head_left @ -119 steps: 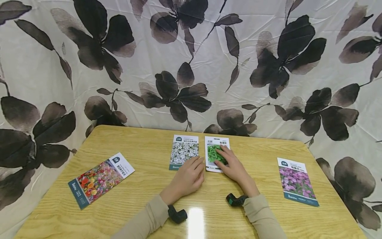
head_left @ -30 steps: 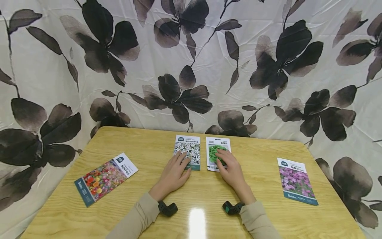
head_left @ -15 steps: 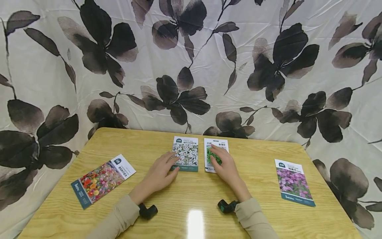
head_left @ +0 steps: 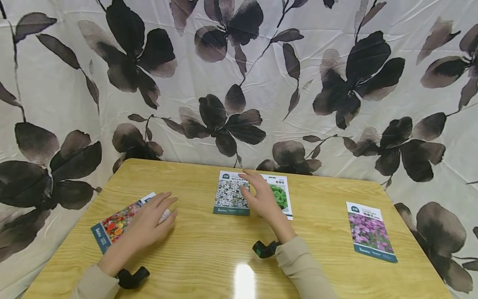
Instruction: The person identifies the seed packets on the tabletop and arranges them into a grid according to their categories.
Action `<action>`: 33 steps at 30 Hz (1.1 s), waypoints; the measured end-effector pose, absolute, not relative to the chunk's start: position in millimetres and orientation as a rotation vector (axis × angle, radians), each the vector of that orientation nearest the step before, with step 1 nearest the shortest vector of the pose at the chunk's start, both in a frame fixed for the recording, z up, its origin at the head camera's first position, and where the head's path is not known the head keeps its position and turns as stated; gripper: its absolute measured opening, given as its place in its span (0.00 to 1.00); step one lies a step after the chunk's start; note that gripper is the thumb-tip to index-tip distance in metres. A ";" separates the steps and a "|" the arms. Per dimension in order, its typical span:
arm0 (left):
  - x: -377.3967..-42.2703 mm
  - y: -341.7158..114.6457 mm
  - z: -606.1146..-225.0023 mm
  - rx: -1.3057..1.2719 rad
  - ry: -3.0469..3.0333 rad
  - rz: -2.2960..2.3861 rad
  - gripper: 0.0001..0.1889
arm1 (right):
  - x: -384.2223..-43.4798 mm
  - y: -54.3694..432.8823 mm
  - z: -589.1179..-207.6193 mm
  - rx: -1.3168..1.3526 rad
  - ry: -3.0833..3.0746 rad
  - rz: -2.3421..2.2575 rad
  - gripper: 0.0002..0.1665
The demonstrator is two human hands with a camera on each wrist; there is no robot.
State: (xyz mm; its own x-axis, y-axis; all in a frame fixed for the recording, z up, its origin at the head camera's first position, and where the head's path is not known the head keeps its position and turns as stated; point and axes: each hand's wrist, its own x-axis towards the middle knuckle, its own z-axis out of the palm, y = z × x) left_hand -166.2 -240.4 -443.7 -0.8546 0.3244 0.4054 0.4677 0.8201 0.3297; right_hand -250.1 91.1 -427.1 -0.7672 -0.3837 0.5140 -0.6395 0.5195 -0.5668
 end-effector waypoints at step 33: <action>-97.5 -353.8 -480.9 -0.429 -2.862 -0.481 0.30 | -205.6 -103.1 -447.2 1.310 -2.761 1.034 0.32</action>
State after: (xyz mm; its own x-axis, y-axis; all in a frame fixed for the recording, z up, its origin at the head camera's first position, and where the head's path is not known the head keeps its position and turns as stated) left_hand -97.5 -353.8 -480.9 -0.9361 0.2485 0.2488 0.3162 0.9045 0.2862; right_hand -205.6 -103.1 -447.2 -0.6672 -0.7209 0.1877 -0.6668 0.4656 -0.5819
